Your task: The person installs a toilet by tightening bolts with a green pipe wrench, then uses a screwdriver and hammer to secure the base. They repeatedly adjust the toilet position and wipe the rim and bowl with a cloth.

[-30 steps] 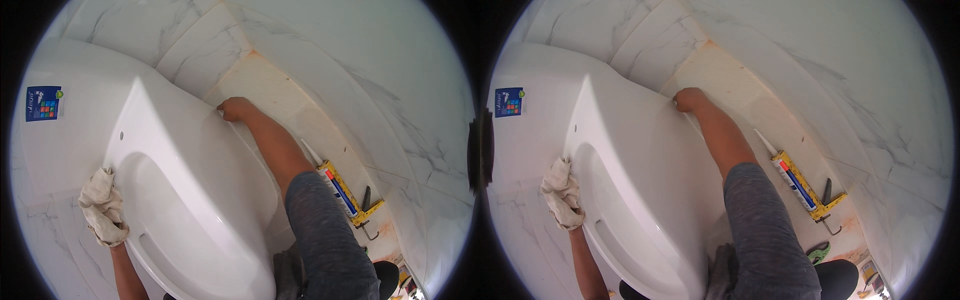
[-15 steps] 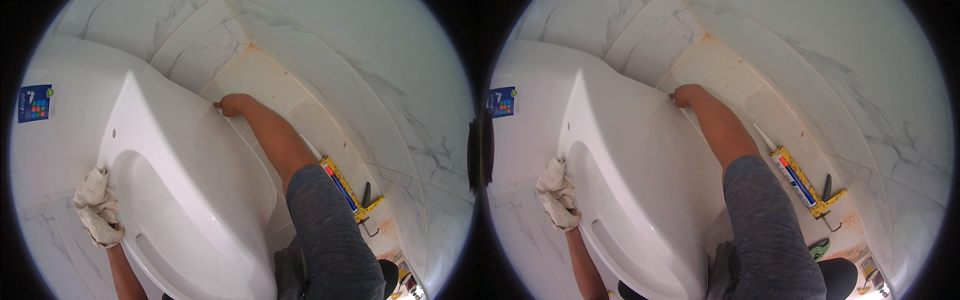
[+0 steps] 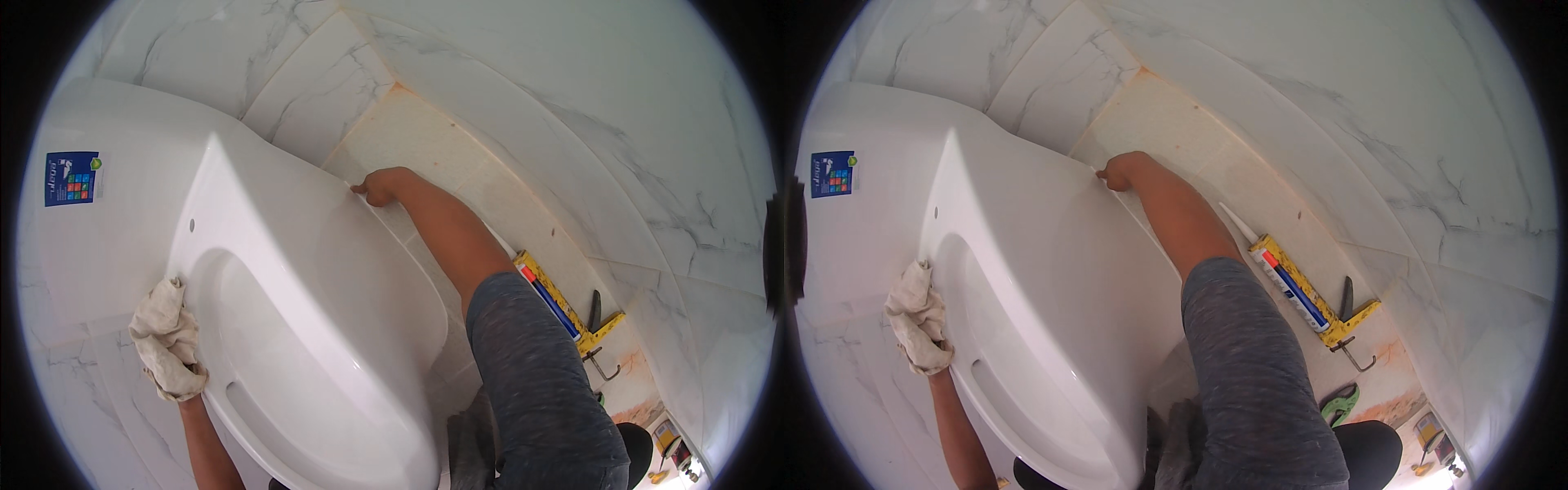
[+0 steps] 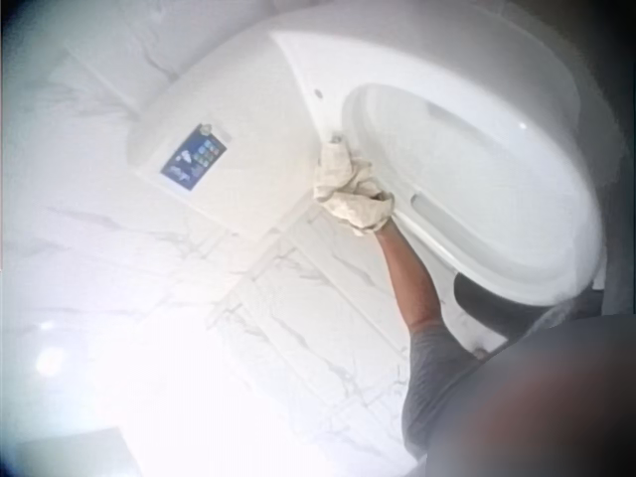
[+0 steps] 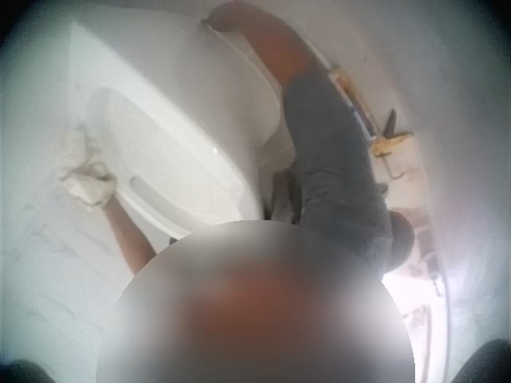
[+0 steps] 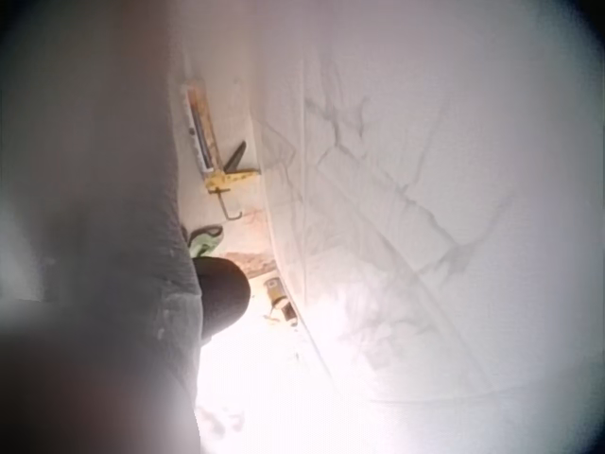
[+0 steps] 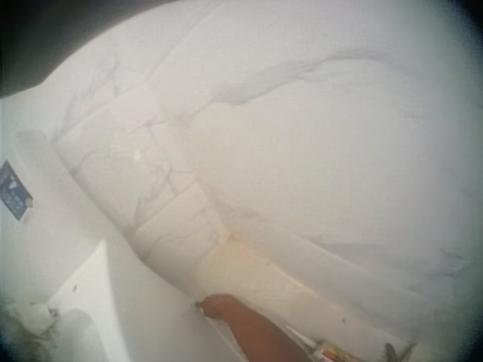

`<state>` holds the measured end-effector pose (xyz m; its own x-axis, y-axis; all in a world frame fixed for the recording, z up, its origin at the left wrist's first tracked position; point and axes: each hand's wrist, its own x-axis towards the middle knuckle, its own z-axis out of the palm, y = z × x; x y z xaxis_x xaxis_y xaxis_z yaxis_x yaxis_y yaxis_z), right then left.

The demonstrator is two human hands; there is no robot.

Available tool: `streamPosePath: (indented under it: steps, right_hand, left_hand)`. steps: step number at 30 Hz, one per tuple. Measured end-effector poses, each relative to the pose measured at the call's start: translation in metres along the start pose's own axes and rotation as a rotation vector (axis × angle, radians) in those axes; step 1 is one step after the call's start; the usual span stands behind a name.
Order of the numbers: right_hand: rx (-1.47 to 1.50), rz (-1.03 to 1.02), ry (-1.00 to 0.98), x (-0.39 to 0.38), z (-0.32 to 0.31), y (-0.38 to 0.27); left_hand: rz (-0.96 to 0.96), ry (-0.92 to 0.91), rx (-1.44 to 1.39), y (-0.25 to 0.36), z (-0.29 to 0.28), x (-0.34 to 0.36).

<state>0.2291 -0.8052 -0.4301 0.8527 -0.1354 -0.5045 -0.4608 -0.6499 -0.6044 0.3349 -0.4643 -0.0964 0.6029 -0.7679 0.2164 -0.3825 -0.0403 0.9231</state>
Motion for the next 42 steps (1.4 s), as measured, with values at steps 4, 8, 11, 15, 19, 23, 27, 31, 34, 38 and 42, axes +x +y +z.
streamPosePath:
  steps: [4, 8, 11, 15, 19, 23, 27, 31, 34, 38, 42]
  right_hand:
    - [-0.004, -0.002, -0.007, -0.007, 0.003, 0.0]
    - [0.019, -0.019, -0.005, -0.013, 0.007, 0.005]
    - [0.049, -0.02, -0.004, -0.015, 0.012, 0.008]
    - [0.129, 0.028, 0.039, -0.014, 0.023, 0.012]
    - [0.173, 0.035, 0.026, -0.012, 0.033, 0.017]
    - [0.177, 0.035, 0.034, -0.018, 0.038, 0.017]
    - [0.206, 0.079, 0.061, -0.028, 0.043, 0.017]
    - [0.149, -0.046, 0.069, -0.036, 0.048, 0.022]
    - [0.175, -0.039, 0.148, -0.046, 0.049, 0.021]
    - [0.456, -0.026, 0.239, -0.092, 0.054, 0.029]
    - [0.583, 0.124, 0.115, -0.155, 0.084, 0.026]
  left_hand:
    - [0.007, 0.017, 0.006, 0.002, 0.007, -0.001]
    - [0.006, 0.024, 0.007, 0.004, 0.01, -0.002]
    - [0.01, 0.026, 0.006, 0.007, 0.011, -0.001]
    - [0.018, 0.026, -0.008, 0.009, 0.012, 0.0]
    - [0.017, 0.027, -0.016, 0.009, 0.014, 0.0]
    - [0.01, 0.03, -0.025, 0.013, 0.017, -0.001]
    - [0.009, 0.028, -0.029, 0.016, 0.017, -0.002]
    - [0.011, 0.028, -0.028, 0.016, 0.015, -0.003]
    - [0.002, 0.029, -0.036, 0.017, 0.017, -0.003]
    - [-0.019, 0.048, -0.075, 0.018, 0.022, -0.004]
    - [-0.031, -0.045, -0.178, -0.004, -0.005, -0.003]
